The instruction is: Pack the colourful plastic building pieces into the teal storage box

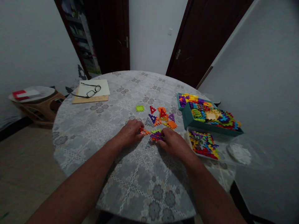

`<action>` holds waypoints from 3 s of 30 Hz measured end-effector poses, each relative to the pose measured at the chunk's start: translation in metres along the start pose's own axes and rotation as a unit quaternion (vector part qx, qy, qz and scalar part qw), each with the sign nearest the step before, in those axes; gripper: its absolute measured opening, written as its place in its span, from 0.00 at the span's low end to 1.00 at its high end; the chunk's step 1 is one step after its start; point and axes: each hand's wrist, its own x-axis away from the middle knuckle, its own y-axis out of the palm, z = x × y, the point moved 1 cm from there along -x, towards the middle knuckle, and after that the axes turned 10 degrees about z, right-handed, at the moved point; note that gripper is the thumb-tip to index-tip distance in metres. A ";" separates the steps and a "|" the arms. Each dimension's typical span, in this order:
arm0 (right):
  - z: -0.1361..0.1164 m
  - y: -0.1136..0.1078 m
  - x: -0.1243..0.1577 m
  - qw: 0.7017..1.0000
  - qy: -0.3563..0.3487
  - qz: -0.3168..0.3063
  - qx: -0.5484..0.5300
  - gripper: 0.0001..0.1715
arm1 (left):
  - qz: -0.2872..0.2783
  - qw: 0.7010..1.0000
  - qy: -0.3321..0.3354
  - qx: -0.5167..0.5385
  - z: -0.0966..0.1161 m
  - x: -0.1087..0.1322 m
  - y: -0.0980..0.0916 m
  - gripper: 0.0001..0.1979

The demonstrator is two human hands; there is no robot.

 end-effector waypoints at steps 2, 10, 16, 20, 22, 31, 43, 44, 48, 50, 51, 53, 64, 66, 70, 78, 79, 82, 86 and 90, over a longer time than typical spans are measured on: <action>0.000 0.000 -0.003 1.000 0.007 0.019 -0.022 0.07 | 0.003 0.999 -0.001 0.032 0.000 0.001 -0.001 0.13; 0.004 0.020 -0.009 0.997 0.002 0.063 -0.043 0.08 | 0.035 0.989 -0.016 0.145 0.010 0.000 0.003 0.31; 0.002 0.024 -0.010 0.995 -0.045 0.056 -0.074 0.11 | 0.056 0.952 -0.146 0.264 0.005 -0.006 -0.007 0.25; -0.005 0.025 -0.007 0.991 -0.087 0.048 -0.086 0.13 | 0.048 0.927 -0.202 0.312 0.000 -0.007 -0.011 0.19; -0.007 0.027 -0.006 0.991 -0.093 0.042 -0.091 0.13 | 0.044 0.935 -0.194 0.292 0.000 -0.007 -0.011 0.18; -0.003 0.029 -0.009 0.988 -0.108 0.050 -0.094 0.15 | -0.025 0.935 -0.181 0.305 -0.010 -0.008 -0.004 0.08; -0.020 0.037 -0.009 0.988 -0.131 0.085 -0.017 0.13 | -0.073 0.953 -0.082 0.283 0.005 -0.003 -0.002 0.18; -0.020 0.038 -0.009 0.988 -0.129 0.087 -0.014 0.12 | -0.076 0.951 -0.070 0.291 0.006 -0.003 -0.003 0.19; -0.019 0.043 -0.010 0.989 -0.116 0.089 -0.022 0.11 | -0.099 0.950 -0.033 0.294 0.013 -0.003 -0.007 0.21; -0.016 0.044 -0.011 0.987 -0.119 0.095 -0.048 0.12 | -0.099 0.959 -0.028 0.266 0.016 -0.002 -0.006 0.24; -0.013 0.043 -0.011 0.985 -0.121 0.102 -0.064 0.15 | -0.088 0.964 -0.031 0.249 0.017 -0.002 -0.005 0.25; -0.005 0.039 -0.011 0.983 -0.111 0.119 -0.080 0.20 | -0.052 0.973 -0.043 0.222 0.016 -0.002 -0.004 0.26; 0.013 0.026 -0.009 0.994 0.068 0.025 0.086 0.10 | -0.004 0.989 -0.025 0.146 0.000 -0.008 -0.001 0.10; 0.014 0.030 -0.010 0.993 0.074 0.034 0.084 0.08 | -0.015 0.989 -0.009 0.144 -0.001 -0.007 0.000 0.08; 0.019 0.036 -0.012 0.995 0.067 0.048 0.061 0.06 | -0.042 0.988 0.005 0.151 -0.002 -0.006 0.001 0.11; 0.014 0.054 -0.027 0.992 -0.024 0.119 -0.043 0.08 | -0.009 0.989 0.002 0.146 -0.007 -0.004 0.007 0.23; 0.014 0.056 -0.030 0.991 -0.036 0.119 -0.051 0.07 | 0.004 0.990 0.004 0.139 -0.009 -0.004 0.008 0.25; 0.013 0.057 -0.035 0.990 -0.061 0.108 -0.073 0.05 | 0.027 0.992 0.016 0.120 -0.011 -0.003 0.009 0.27; 0.013 0.054 -0.036 0.988 -0.073 0.092 -0.101 0.05 | 0.006 0.994 0.028 0.107 -0.006 -0.004 0.003 0.25; 0.014 0.052 -0.036 0.987 -0.070 0.102 -0.103 0.06 | -0.008 0.994 0.016 0.105 0.001 -0.006 -0.001 0.23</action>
